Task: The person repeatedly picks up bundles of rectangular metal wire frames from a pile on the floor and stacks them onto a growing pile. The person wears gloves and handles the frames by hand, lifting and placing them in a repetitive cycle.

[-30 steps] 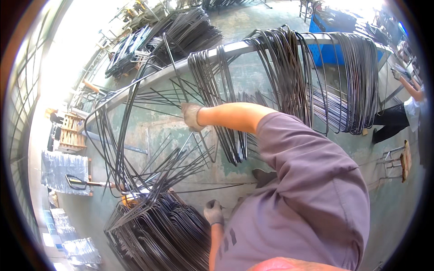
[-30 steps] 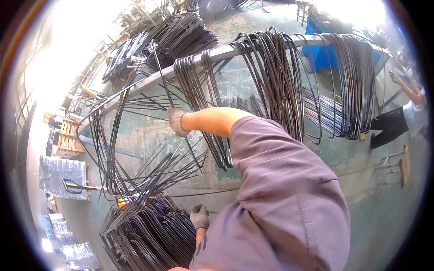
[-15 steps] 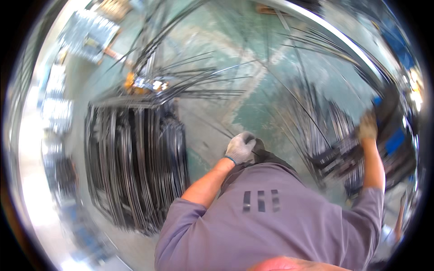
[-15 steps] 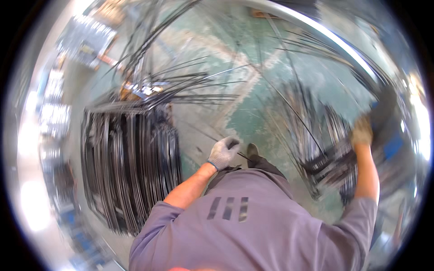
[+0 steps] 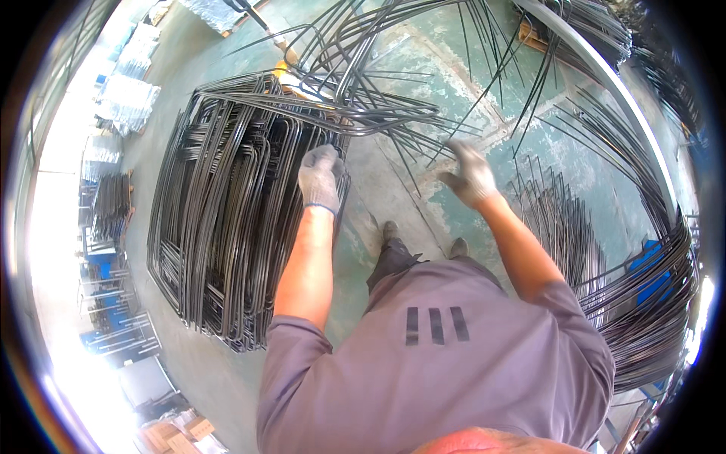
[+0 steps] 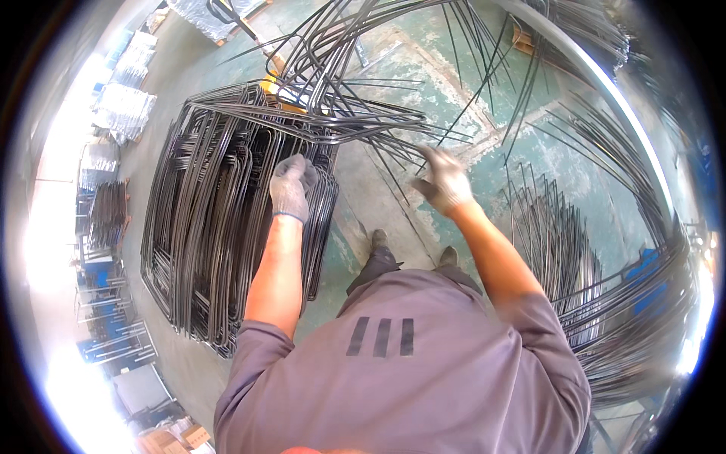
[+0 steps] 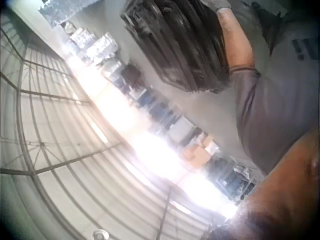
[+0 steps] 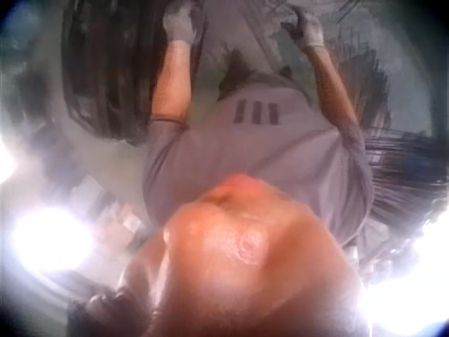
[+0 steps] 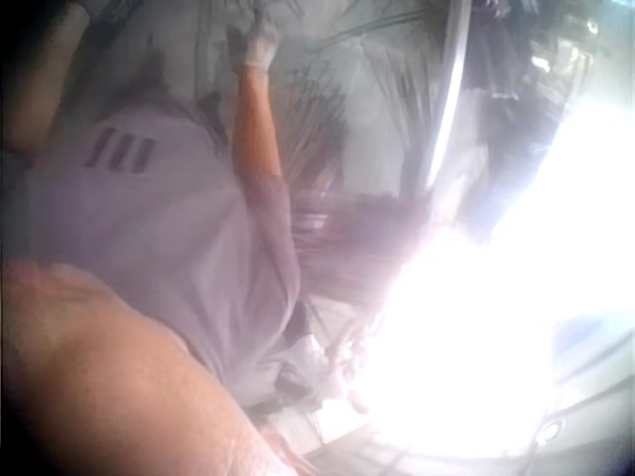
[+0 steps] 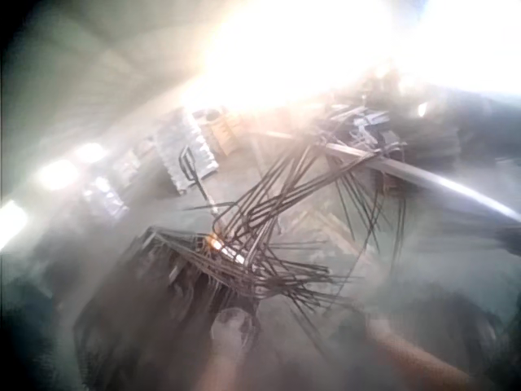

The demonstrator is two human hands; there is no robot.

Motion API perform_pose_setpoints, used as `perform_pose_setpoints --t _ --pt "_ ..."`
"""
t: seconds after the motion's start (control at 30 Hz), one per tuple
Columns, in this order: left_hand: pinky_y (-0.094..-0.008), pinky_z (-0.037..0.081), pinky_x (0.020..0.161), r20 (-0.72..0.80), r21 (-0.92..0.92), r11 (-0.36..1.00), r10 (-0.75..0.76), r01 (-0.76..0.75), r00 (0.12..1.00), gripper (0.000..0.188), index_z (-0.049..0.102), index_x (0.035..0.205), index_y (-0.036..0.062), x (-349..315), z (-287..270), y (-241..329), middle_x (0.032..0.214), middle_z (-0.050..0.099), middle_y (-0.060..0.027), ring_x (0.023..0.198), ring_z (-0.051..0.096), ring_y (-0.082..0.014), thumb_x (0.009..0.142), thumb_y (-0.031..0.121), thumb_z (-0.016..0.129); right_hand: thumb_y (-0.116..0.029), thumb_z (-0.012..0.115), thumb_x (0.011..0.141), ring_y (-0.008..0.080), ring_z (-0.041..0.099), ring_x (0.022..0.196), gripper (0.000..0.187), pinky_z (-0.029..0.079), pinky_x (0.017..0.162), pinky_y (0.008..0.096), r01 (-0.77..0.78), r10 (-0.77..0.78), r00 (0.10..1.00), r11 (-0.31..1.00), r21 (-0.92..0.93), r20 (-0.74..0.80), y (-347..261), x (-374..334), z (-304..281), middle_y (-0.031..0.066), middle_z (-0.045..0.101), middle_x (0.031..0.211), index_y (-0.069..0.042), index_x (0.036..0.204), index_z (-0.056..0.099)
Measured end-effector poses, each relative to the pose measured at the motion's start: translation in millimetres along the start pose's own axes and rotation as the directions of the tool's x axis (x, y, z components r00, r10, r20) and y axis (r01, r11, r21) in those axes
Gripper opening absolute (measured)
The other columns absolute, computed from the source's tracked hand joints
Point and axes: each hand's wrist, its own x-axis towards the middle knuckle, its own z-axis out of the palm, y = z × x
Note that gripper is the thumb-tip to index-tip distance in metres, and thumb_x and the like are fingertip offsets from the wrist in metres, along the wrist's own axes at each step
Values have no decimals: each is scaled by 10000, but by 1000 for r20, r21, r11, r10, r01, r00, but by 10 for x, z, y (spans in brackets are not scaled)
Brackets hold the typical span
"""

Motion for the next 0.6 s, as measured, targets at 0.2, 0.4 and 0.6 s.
perform_pose_setpoints --t 0.2,0.4,0.6 --pt "-463 602 833 68 -286 902 -318 324 946 410 698 1207 12 1097 -213 70 1037 702 -132 913 691 -292 1141 416 668 -223 964 745 416 633 1391 864 515 1167 498 89 -96 985 995 53 142 -539 1601 1222 215 683 1471 -98 1523 611" --pt "-582 580 1115 403 -627 663 -174 409 899 532 652 1328 -64 1733 -229 121 1290 724 -279 1195 715 -441 1192 427 498 -228 915 796 368 797 975 300 613 879 459 122 -136 912 991 60 388 -605 1968 1501 165 819 982 -119 1060 820" --pt "-445 637 991 583 -732 408 -39 546 811 132 749 1123 -24 1121 -38 560 1084 771 -142 1041 729 -289 1048 85 746 -224 905 784 398 740 795 209 574 729 487 242 -269 937 960 143 221 -1224 1273 589 130 732 789 -125 910 771"
